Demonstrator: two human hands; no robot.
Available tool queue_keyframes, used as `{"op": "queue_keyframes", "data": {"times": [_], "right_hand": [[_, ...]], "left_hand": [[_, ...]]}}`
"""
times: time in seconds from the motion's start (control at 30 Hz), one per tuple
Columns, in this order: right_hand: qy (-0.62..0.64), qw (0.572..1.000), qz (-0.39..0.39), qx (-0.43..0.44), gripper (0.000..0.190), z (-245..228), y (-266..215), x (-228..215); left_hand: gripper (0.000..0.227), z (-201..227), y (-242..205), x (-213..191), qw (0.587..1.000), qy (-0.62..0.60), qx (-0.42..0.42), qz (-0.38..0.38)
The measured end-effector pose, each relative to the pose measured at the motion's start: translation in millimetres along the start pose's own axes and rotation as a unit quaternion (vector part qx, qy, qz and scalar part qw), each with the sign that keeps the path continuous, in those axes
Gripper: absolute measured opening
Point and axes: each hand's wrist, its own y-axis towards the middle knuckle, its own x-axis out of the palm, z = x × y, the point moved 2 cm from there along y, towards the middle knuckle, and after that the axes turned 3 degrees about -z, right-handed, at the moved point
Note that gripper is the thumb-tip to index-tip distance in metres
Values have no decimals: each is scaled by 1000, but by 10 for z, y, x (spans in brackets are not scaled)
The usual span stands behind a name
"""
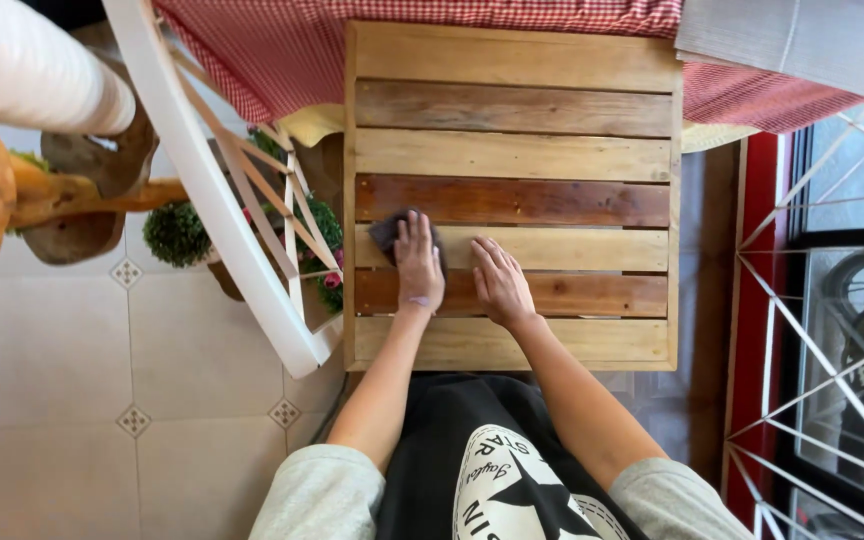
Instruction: Wipe down a wooden slatted table with a cleaning cloth and then place non-slip mesh mats onto it.
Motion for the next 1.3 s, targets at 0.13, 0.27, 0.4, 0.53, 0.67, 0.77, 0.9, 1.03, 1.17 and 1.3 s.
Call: {"op": "queue_keyframes", "data": {"times": [0.13,0.27,0.4,0.53,0.67,0.77,0.9,1.03,1.17,1.3], "right_hand": [[97,989,103,40,39,124,146,267],[269,924,115,247,59,368,340,588],[211,938,79,265,32,781,443,904],[196,937,98,273,25,1088,237,686],[311,899,80,299,23,1640,-94,275],[353,874,69,327,34,1912,-430,-157],[317,900,110,279,38,2324,-750,-538],[275,916,142,256,38,2697,-971,-773],[219,930,200,218,45,2604,-1132,-1233],[90,940,283,169,62,2332,-1357,-1474]], "left_hand": [[74,310,-67,-55,986,-126,96,-62],[77,569,-148,-486,998,-56,27,8],[60,729,-200,-498,990,14,-125,-56],[33,457,-312,301,992,-104,-68,-8],[23,683,-271,842,978,-176,-109,-33],[17,1160,-342,1148,977,-194,-90,-15],[17,1579,-474,1725,976,-201,-83,-2],[34,1996,-528,1946,971,-218,-94,5],[46,2402,-640,1879,967,-240,-73,-37],[41,2427,-779,1847,959,-233,-85,-138]]}}
